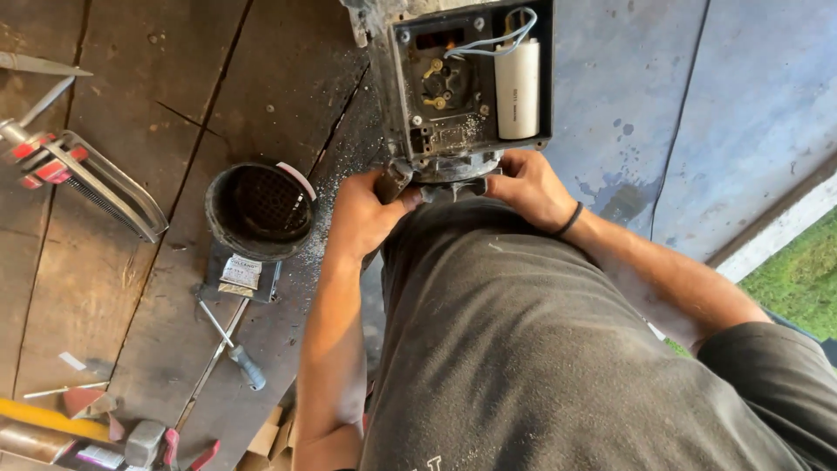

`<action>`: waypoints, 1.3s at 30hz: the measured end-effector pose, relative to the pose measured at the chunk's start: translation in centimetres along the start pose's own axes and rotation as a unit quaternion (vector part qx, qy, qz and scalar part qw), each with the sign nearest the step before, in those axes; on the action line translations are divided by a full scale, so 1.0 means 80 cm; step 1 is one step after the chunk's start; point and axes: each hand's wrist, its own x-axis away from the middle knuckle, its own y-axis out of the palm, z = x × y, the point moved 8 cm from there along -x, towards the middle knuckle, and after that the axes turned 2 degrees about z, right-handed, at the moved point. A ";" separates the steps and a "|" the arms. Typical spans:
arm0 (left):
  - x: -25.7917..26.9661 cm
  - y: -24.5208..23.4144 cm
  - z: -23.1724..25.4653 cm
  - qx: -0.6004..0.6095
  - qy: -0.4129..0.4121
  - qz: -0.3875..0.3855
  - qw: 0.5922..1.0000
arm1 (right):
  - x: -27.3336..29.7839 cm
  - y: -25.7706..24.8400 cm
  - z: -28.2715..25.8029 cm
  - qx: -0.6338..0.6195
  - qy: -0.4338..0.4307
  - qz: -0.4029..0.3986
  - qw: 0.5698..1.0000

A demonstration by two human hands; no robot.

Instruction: The person uses a hammer to tap and remove a cover from a motor housing, then uses a wrench to loosen and remove a bolt. They inspect the internal components and continue tapping the housing with the hammer.

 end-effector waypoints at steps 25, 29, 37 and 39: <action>0.097 -0.046 -0.052 -0.230 -0.030 -0.014 0.973 | 0.008 0.001 0.003 -0.214 -0.183 0.082 0.956; 0.115 -0.060 -0.125 -0.376 -0.021 -0.077 0.923 | -0.008 0.013 0.024 -0.290 -0.229 0.100 0.924; 0.125 -0.074 -0.177 -0.400 0.214 0.115 0.884 | 0.126 0.049 -0.063 -0.042 -0.428 0.431 0.793; 0.137 -0.078 -0.152 -0.372 0.254 0.168 0.877 | 0.146 0.086 -0.099 0.130 -0.522 0.444 0.717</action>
